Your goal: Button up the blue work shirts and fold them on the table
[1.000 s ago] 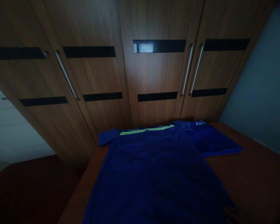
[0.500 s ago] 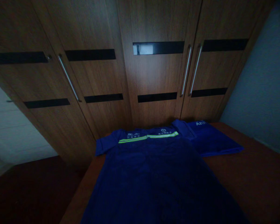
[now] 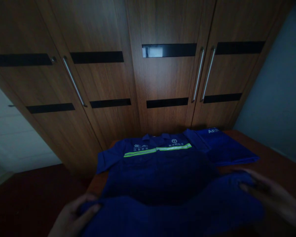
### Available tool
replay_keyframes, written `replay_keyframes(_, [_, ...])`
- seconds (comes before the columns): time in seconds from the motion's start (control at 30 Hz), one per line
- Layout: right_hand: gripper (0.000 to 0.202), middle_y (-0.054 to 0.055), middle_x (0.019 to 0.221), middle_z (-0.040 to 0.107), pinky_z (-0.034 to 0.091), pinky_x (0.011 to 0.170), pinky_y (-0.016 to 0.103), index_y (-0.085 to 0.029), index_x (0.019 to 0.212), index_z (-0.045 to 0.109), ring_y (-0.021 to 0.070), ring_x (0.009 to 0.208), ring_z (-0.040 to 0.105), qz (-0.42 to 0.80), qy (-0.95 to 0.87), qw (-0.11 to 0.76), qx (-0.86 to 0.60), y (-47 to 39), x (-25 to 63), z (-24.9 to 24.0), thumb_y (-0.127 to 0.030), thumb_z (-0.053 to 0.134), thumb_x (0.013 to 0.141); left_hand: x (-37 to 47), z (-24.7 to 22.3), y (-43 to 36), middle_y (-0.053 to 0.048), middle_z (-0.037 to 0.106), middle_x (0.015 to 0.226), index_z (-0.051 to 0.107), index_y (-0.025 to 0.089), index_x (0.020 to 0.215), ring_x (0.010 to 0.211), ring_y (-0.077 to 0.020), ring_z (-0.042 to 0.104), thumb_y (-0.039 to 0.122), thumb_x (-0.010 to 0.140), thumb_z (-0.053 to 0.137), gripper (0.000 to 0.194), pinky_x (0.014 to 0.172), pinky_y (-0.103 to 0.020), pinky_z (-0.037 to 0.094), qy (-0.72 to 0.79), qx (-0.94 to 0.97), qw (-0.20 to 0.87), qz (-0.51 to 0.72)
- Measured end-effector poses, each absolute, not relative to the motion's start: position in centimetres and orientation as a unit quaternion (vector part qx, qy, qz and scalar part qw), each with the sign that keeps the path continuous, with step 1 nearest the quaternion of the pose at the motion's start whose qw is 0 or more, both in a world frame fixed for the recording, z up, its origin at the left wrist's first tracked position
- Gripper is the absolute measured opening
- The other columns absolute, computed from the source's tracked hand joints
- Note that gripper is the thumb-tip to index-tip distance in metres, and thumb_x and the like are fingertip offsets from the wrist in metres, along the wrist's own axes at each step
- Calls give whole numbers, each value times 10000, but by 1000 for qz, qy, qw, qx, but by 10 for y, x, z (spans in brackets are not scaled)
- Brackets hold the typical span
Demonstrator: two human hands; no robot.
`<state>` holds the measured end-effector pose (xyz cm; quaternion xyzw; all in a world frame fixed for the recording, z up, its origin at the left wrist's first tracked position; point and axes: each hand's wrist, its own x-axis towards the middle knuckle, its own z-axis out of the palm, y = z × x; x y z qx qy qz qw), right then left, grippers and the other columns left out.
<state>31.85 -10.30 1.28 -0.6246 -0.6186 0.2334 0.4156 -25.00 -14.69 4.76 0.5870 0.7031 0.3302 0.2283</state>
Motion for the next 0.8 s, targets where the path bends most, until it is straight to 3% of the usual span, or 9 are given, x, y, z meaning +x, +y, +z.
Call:
replay_keyframes(0.07, [484,101,1081,689,575,754,374,-291,1174,590,273,897,684,401,-574,436,-565,-63,303,26,-486,667,738,-248,54,-105,24,630,623,639,213,728,581,-173,589,617,697,612,406,519,-252,474,693,564,260,366])
replay_keyframes(0.17, [482,78,1060,703,561,777,368,-261,1189,552,252,889,691,456,-541,466,-531,-7,281,28,-472,629,763,-239,57,-48,22,634,672,619,198,831,620,-168,601,638,724,569,456,560,-242,468,680,553,277,394])
replay_keyframes(0.33, [492,89,972,714,538,803,414,-216,1114,588,282,891,682,276,-597,362,-660,38,271,-15,-512,612,723,-237,34,-5,-66,707,854,592,153,1056,805,-257,674,656,661,609,640,720,-323,507,714,562,264,323])
replay_keyframes(0.47, [489,73,988,711,528,781,367,-229,1178,542,251,882,679,213,-638,310,-672,23,285,-38,-528,500,794,-251,17,-27,-91,715,950,489,166,1204,860,-281,690,653,716,559,693,738,-363,534,718,543,315,300])
replay_keyframes(0.57, [543,86,984,709,529,751,361,-204,1198,531,253,860,679,204,-641,282,-684,2,295,-43,-562,467,794,-258,9,-51,-108,706,1030,489,176,1207,935,-303,680,620,696,593,685,783,-396,550,709,535,350,297])
replay_keyframes(0.7, [500,102,997,717,518,807,377,-197,1138,581,275,925,673,188,-640,254,-700,-14,303,-54,-533,475,783,-262,-4,-65,-101,656,1182,592,214,1087,1096,-321,612,542,642,645,555,932,-432,504,716,554,277,322])
replay_keyframes(0.8, [426,95,1004,723,518,811,376,-211,1053,621,277,920,678,189,-635,251,-705,-15,302,-58,-502,457,788,-263,-12,-64,-103,632,1227,576,208,1143,1125,-301,597,516,702,581,537,974,-442,476,717,578,231,314])
